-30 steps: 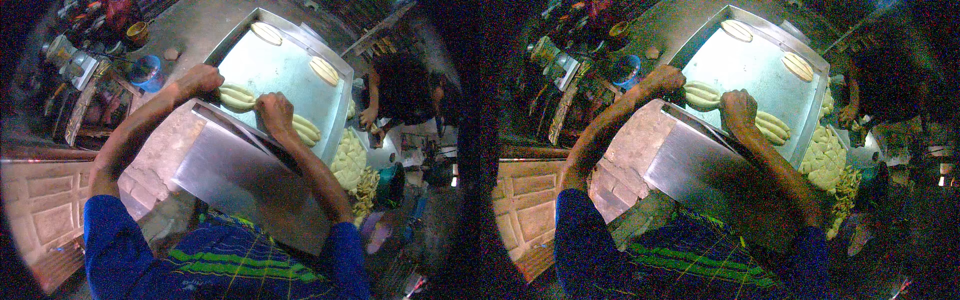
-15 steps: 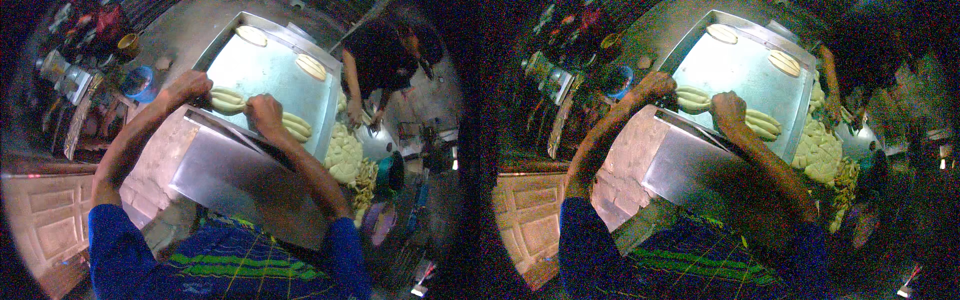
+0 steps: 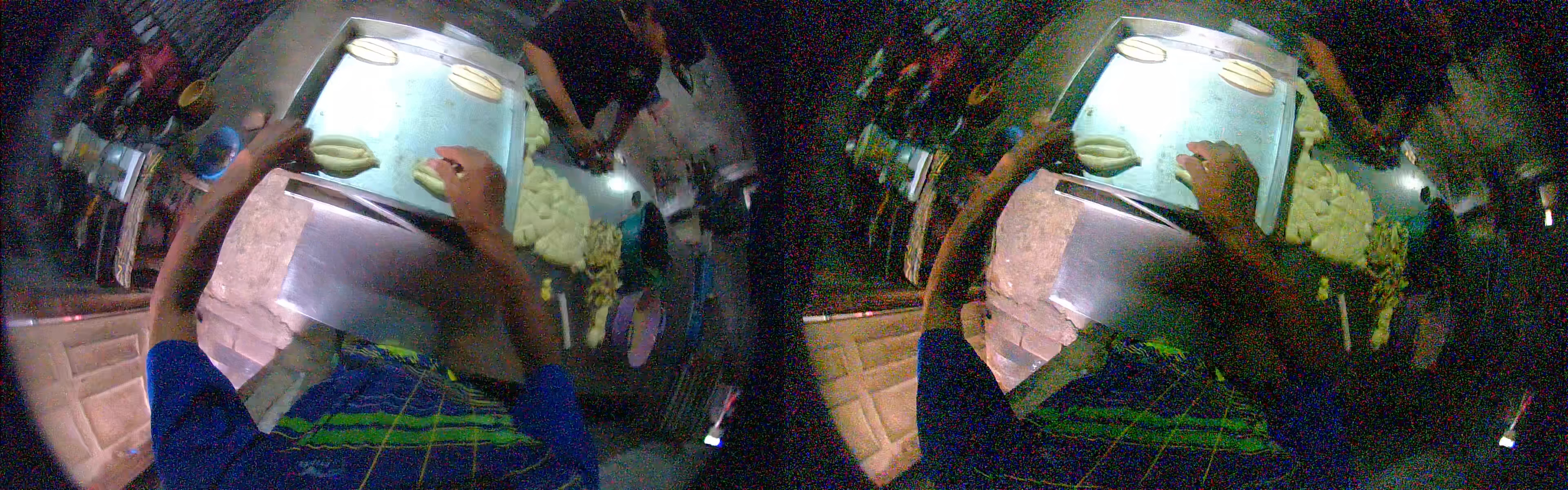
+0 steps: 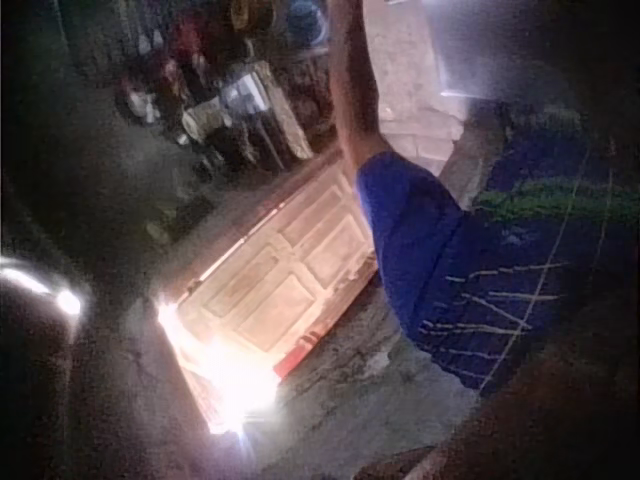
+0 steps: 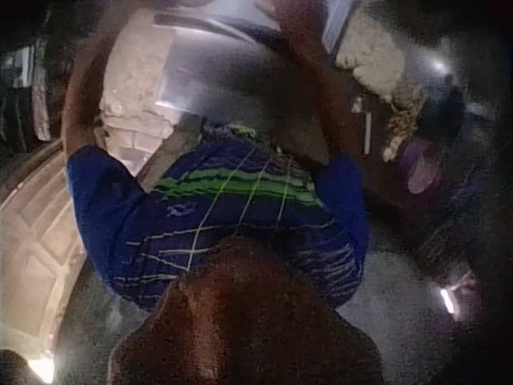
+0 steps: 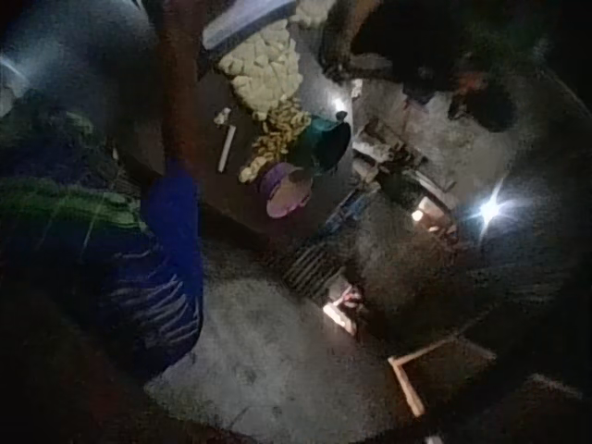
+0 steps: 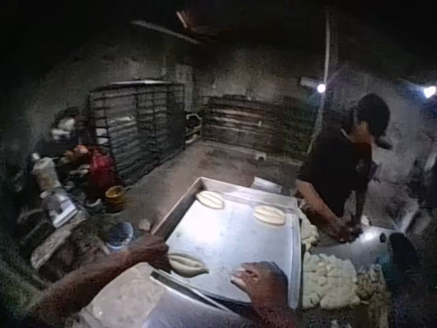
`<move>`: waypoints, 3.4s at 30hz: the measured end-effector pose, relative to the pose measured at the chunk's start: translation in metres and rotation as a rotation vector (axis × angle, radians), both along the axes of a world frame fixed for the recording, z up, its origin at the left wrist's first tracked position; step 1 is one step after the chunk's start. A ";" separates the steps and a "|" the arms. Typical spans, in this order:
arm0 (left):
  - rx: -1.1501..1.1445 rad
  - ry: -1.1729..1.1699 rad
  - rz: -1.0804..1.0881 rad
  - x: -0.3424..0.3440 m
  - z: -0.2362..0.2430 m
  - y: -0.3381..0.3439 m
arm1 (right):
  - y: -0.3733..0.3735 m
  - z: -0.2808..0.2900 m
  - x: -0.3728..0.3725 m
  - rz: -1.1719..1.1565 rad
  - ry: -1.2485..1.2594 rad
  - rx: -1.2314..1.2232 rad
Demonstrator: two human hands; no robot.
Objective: The person rolls out pieces of dough on a metal table, applies a dark filling with a brush, and rolls them into oblong shapes before placing them on a tray.
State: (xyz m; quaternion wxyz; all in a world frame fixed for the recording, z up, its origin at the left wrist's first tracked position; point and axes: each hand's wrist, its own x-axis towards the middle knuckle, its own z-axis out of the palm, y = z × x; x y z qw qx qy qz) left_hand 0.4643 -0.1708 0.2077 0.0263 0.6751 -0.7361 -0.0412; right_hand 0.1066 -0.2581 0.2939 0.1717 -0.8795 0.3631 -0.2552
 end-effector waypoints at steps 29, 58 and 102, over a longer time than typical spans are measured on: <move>0.140 0.231 0.055 -0.022 0.042 -0.012 | 0.126 -0.087 -0.360 -0.788 -0.148 0.275; 0.169 0.070 0.157 0.024 -0.022 -0.020 | 0.150 -0.137 -0.329 -0.821 -0.419 0.484; 0.694 1.294 0.316 -0.658 -0.075 0.060 | 0.119 -0.139 -0.587 -1.000 -1.085 0.994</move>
